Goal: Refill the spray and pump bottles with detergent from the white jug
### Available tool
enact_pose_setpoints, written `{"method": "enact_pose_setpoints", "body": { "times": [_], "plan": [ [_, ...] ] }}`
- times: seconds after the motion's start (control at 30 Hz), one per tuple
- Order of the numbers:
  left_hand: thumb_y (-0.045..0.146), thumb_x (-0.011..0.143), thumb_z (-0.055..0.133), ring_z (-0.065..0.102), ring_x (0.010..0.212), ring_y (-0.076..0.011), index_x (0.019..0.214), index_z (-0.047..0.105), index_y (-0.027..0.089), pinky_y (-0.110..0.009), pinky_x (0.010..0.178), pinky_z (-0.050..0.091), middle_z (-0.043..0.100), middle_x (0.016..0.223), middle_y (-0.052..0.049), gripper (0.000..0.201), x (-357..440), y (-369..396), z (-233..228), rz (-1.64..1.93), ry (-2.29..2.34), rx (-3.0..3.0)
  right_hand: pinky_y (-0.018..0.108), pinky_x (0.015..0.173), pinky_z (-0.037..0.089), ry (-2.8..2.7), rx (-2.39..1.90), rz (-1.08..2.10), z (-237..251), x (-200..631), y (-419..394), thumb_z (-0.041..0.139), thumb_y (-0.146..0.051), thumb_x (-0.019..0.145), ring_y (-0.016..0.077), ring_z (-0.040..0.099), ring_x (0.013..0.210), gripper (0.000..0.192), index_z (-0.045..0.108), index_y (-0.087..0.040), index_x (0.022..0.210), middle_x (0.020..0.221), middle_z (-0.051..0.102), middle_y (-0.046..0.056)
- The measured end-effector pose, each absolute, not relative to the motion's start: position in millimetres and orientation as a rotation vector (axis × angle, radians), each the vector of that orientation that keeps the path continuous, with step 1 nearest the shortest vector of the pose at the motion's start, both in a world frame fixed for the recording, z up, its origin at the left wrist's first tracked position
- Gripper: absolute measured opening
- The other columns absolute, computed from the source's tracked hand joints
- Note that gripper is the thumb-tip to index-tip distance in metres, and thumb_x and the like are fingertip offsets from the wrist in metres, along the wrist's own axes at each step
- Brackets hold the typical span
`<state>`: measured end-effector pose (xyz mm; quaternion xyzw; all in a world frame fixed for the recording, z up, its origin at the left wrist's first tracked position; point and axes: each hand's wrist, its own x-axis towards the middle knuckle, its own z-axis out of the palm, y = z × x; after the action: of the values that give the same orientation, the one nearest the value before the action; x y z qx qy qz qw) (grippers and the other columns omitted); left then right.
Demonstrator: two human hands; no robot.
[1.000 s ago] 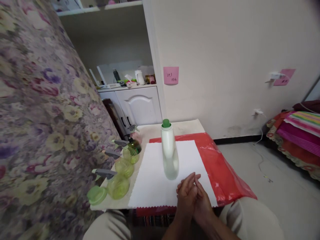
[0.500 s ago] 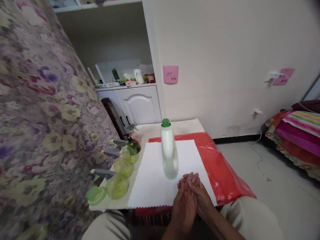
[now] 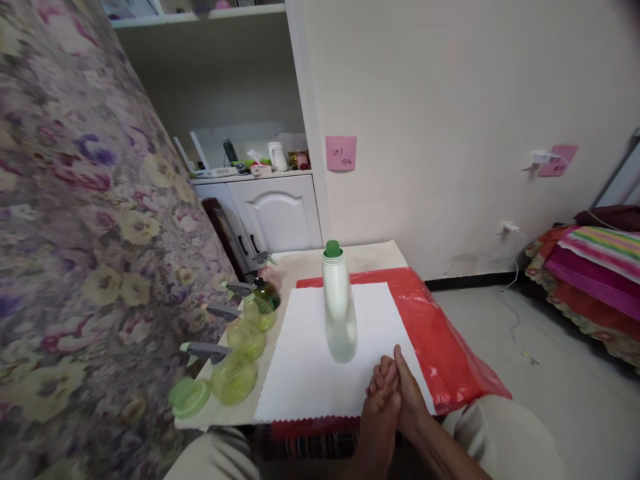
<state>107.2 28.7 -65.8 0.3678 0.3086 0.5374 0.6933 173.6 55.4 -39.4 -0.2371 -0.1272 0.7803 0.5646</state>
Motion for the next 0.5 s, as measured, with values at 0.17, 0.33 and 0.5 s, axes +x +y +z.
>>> {"method": "enact_pose_setpoints", "body": {
  "times": [0.17,0.33,0.5],
  "plan": [
    [0.032,0.082,0.062,0.023,0.143,-0.0243,0.130,0.055,0.027,-0.040,0.118,0.011,0.037,0.149,-0.003,0.049,100,12,-64,1.173,0.896,1.228,0.024,0.042,0.036,-0.409,-0.702,1.697,-50,171,57,0.060,-0.068,0.073,0.0104,0.045,0.033,0.053,0.044,-0.022,0.053,0.038,0.046,-0.008],
    [0.034,0.080,0.064,0.035,0.137,-0.0254,0.124,0.062,0.019,-0.034,0.116,0.019,0.052,0.140,-0.010,0.047,109,-11,-63,1.285,0.948,0.969,0.027,0.057,0.044,-0.698,-0.844,1.331,-44,178,56,0.068,-0.054,0.075,0.0139,0.053,0.052,0.037,0.061,-0.021,0.060,0.052,0.058,-0.003],
    [0.034,0.090,0.035,0.055,0.118,-0.0254,0.095,0.073,0.016,-0.036,0.095,0.046,0.069,0.105,-0.016,0.043,122,-9,-38,1.361,0.984,0.773,0.034,0.112,0.020,-0.950,-0.770,1.146,-32,163,40,0.077,-0.043,0.067,0.0260,0.052,0.114,0.020,0.072,-0.024,0.070,0.096,0.071,0.004]
  ]
}}
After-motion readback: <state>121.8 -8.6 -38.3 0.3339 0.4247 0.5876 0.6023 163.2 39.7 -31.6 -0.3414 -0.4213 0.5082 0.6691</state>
